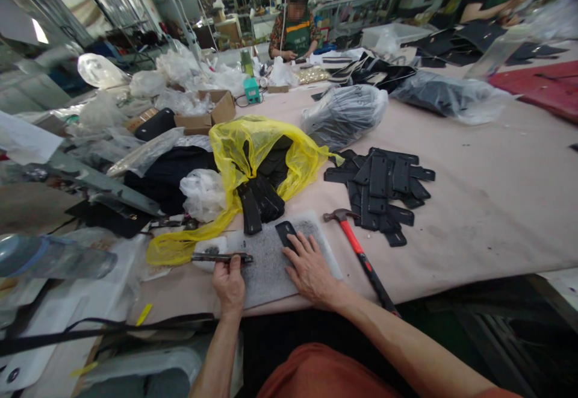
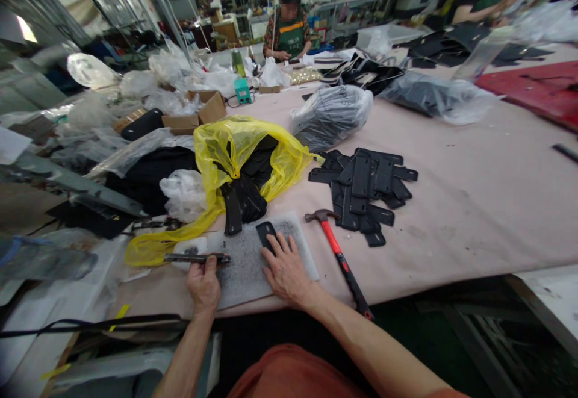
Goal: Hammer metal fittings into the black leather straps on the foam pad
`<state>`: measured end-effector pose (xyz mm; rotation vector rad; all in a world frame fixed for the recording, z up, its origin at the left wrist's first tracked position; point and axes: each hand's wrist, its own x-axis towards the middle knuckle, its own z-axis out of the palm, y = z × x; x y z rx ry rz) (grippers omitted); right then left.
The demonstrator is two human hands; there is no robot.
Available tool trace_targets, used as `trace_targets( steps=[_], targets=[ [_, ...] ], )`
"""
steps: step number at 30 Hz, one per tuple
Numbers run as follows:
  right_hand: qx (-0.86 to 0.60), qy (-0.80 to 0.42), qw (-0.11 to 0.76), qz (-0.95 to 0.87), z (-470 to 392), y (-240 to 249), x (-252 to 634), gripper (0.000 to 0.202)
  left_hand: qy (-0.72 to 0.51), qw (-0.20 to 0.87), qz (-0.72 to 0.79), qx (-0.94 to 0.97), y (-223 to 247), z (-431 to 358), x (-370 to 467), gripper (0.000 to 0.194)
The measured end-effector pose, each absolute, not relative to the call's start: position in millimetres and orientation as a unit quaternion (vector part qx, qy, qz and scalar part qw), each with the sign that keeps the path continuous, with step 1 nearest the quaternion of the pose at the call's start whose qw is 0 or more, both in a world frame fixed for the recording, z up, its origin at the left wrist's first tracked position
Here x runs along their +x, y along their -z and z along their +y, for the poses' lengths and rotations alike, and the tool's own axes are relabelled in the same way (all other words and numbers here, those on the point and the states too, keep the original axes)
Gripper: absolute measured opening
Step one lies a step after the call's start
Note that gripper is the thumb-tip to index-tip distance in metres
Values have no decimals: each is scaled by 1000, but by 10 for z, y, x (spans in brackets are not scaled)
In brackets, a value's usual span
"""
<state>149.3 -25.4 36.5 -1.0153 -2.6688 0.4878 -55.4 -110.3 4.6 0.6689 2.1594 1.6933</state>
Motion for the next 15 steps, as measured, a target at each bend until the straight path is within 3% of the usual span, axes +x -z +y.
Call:
trace_targets(
  steps=[10, 15],
  targets=[
    [-410, -154, 137, -888, -628, -260, 1514, 56, -573, 138, 766, 255, -79, -1060, -528, 31],
    [-404, -162, 134, -890, -582, -289, 1504, 58, -583, 195, 730, 299, -144, -823, -382, 29]
  ],
)
